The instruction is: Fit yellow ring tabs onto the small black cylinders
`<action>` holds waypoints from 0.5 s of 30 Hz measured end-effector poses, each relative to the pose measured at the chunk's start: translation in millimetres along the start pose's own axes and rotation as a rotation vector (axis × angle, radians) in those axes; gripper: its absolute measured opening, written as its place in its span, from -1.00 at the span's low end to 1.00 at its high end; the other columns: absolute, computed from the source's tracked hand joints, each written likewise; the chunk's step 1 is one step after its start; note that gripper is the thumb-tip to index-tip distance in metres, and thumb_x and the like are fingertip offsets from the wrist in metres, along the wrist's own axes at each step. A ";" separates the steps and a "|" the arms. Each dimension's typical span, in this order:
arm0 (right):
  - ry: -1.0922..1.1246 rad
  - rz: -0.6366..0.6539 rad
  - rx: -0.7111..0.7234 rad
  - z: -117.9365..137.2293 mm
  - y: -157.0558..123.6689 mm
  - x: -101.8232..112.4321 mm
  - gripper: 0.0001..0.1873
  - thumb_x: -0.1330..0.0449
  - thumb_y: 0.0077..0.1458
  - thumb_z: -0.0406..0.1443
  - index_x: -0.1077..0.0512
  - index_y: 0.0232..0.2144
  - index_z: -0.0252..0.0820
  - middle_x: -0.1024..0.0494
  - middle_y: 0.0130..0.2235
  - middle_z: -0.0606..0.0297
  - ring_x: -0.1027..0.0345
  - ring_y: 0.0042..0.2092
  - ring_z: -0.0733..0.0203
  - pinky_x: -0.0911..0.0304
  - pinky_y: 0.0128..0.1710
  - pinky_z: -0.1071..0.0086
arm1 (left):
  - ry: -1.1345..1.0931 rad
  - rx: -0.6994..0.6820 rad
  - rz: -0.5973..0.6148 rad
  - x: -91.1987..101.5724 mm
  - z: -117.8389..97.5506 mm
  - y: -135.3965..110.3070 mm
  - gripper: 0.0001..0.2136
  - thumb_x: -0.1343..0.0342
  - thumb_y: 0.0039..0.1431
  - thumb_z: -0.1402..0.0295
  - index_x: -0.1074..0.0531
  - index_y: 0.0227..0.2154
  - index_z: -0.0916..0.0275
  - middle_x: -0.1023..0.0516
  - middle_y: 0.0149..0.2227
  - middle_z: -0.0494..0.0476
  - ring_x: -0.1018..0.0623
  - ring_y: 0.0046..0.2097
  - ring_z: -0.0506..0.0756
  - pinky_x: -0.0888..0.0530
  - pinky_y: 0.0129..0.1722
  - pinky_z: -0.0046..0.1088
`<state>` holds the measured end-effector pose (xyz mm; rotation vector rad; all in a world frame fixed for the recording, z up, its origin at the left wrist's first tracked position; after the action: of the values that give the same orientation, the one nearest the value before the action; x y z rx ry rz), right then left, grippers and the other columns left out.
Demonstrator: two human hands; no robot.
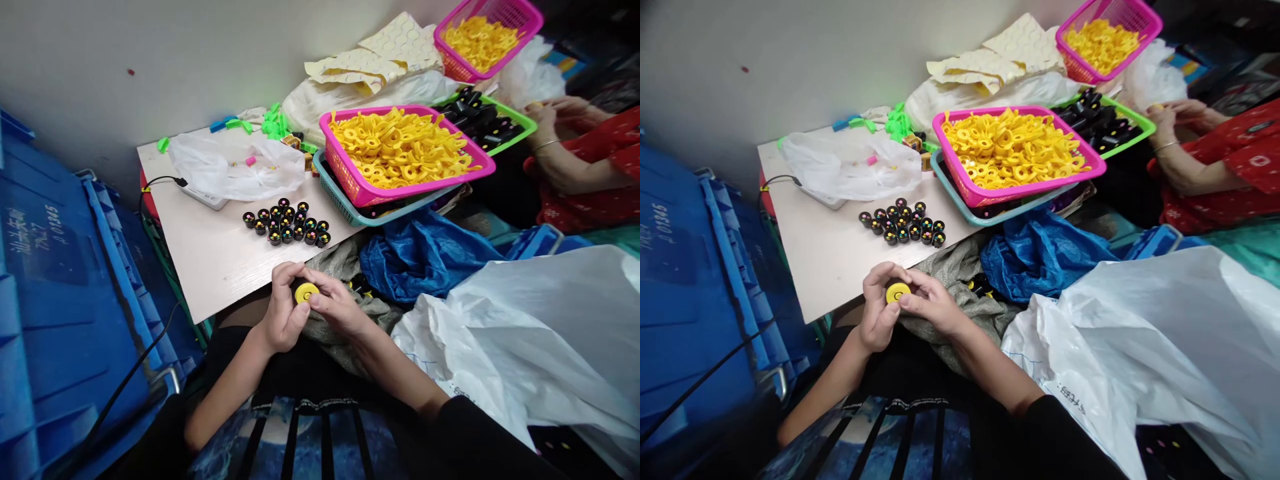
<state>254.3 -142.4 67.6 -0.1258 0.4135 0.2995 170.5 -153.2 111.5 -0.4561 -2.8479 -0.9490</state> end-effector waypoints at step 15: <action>0.136 -0.120 -0.096 -5.0 2.6 1.8 -0.56 -0.33 -0.12 0.06 -0.48 -0.34 -0.14 -0.37 -0.40 0.32 -0.25 -0.27 0.19 -0.21 -0.27 0.37 | 0.151 -0.036 0.065 -6.2 -3.3 3.2 -0.42 0.07 0.29 0.27 0.10 0.32 0.16 -0.25 -0.01 0.27 -0.28 0.05 0.19 -0.30 0.06 -0.13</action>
<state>253.1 -140.4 62.1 -0.2648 0.5244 0.1926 177.4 -154.4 114.8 -0.4567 -2.6692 -0.9809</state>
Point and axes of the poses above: each hand's wrist, its own y-axis towards the middle knuckle, its own x-axis out of the back of the hand, z = x × y, the point moved 9 cm from there along y, towards the middle knuckle
